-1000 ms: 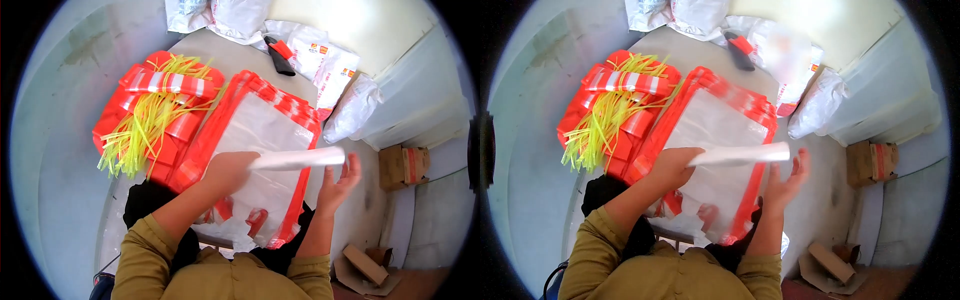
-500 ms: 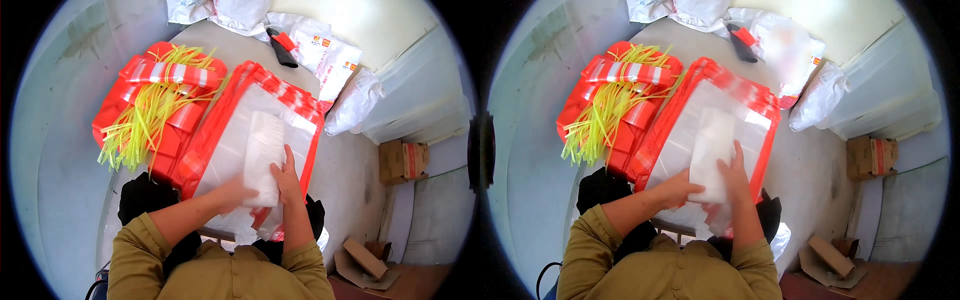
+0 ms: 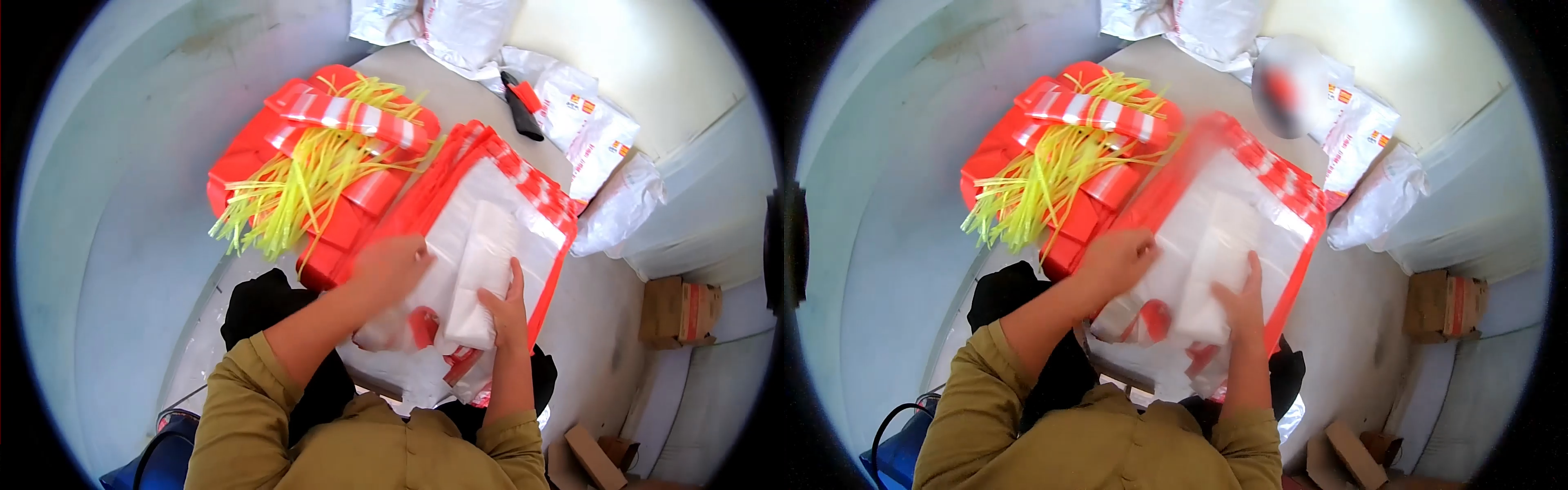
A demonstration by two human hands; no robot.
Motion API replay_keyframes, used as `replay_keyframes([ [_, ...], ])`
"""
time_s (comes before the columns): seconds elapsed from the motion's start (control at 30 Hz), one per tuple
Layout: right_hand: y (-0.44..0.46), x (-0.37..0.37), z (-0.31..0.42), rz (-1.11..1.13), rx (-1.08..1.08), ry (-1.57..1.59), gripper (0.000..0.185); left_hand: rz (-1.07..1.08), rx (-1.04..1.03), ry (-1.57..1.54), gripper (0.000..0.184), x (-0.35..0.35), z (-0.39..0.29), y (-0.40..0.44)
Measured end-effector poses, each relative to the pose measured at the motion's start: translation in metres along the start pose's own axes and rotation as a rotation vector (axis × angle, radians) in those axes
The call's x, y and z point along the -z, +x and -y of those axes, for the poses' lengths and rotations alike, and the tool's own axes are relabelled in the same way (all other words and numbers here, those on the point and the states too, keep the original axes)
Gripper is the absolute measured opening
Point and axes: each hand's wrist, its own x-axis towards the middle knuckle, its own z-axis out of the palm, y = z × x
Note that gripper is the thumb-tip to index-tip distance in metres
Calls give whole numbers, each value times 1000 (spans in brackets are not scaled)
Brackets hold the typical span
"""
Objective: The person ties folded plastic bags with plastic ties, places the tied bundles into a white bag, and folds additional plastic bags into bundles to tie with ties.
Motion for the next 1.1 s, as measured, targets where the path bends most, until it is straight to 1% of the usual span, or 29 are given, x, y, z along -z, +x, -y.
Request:
replay_keyframes([
  [0.07,-3,-7,6,-9,-7,-15,99,-238,-42,187,28,26,12,6],
  [0.17,-2,-3,1,-16,13,-10,99,-336,62,450,29,46,44,10],
  [0.27,0,0,-6,-21,42,-7,101,-207,204,572,32,57,56,6],
  [0.37,0,-1,-5,-30,33,-10,100,-165,215,563,28,59,69,5],
  [0.47,-4,-5,5,-28,2,-18,99,-187,154,551,24,52,90,14],
  [0.57,-4,-5,9,-21,-4,5,98,-281,89,339,26,47,94,22],
  [0.67,2,1,2,-15,5,45,96,-42,151,-350,26,54,58,17],
  [0.73,6,8,-4,-3,14,68,92,156,117,-663,26,33,41,14],
  [0.83,10,18,3,29,-128,242,86,425,130,-763,41,7,10,12],
  [0.93,-2,9,17,-11,-136,356,83,525,256,-1186,55,-27,-7,17],
  [1.03,-11,3,20,65,-75,292,84,640,386,-1302,64,-45,-22,24],
  [1.07,-15,-3,26,78,-67,250,84,540,447,-1510,59,-48,-32,22],
  [1.1,-22,-10,35,109,-87,215,79,559,429,-1468,53,-51,-31,25],
])
